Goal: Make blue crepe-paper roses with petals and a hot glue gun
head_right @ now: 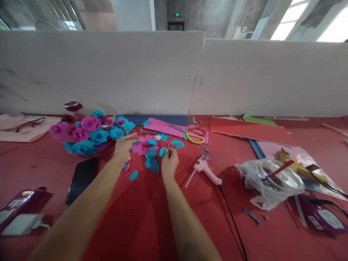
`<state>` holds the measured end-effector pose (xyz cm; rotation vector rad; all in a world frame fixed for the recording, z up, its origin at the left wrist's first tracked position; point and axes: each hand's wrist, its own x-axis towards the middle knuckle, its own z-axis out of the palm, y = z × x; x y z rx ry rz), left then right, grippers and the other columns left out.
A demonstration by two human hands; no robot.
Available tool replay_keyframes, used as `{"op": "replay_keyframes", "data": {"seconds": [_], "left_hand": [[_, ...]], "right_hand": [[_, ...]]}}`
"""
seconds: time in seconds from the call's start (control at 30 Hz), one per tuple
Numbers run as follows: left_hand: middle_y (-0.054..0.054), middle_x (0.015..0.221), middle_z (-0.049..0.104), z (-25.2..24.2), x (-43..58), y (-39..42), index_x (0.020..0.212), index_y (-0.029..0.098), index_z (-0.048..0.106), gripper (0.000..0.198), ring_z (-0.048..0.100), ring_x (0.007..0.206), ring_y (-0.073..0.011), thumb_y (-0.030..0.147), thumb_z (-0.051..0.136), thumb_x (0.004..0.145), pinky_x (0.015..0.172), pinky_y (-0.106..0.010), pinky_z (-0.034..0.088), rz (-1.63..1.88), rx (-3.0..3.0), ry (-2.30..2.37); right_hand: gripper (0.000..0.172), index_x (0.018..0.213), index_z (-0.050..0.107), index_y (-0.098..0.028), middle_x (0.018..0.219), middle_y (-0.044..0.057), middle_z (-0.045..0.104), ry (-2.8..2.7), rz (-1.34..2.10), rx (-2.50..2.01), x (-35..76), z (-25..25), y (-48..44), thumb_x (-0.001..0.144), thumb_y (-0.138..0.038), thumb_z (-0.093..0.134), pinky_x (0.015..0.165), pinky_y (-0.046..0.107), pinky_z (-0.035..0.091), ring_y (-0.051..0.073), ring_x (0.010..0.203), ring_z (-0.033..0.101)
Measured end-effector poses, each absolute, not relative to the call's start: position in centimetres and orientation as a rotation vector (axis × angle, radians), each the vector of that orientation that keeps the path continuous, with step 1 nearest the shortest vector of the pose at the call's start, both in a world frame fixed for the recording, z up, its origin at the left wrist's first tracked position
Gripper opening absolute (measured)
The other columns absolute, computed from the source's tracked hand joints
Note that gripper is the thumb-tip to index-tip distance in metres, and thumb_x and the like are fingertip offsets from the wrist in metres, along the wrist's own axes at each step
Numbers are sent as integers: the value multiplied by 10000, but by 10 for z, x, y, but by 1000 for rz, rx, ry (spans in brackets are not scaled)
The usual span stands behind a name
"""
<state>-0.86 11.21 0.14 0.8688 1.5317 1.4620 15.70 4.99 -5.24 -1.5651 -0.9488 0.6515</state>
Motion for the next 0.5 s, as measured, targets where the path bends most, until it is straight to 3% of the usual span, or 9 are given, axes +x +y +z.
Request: {"op": "replay_keyframes", "data": {"seconds": [0.13, 0.27, 0.4, 0.5], "left_hand": [[-32, 701, 681, 4, -1, 76, 826, 126, 727, 310, 310, 384, -12, 254, 753, 544, 392, -201, 221, 1437, 843, 1371], [-6, 632, 628, -5, 14, 40, 776, 123, 709, 356, 299, 375, -7, 337, 808, 509, 381, -207, 192, 1272, 783, 1253], [47, 512, 520, -13, 19, 26, 760, 126, 694, 330, 311, 383, -16, 295, 818, 504, 394, -206, 196, 1237, 770, 1218], [40, 523, 526, -17, 15, 26, 676, 120, 663, 281, 326, 388, -10, 253, 822, 485, 395, -203, 188, 1286, 745, 1182]], "right_hand": [[300, 803, 611, -176, 697, 31, 637, -1027, 673, -1557, 156, -48, 48, 842, -417, 436, 587, 250, 400, 163, 620, 542], [351, 678, 591, -191, 553, -15, 539, -1245, 699, -1580, 150, -38, 41, 847, -464, 449, 533, 244, 315, 144, 538, 469], [360, 658, 597, -182, 538, -36, 488, -1375, 751, -1500, 142, -31, 34, 814, -496, 514, 521, 233, 283, 123, 531, 433], [405, 602, 560, -174, 516, -52, 425, -1394, 822, -1416, 140, -33, 33, 791, -532, 539, 494, 221, 269, 103, 509, 381]]}}
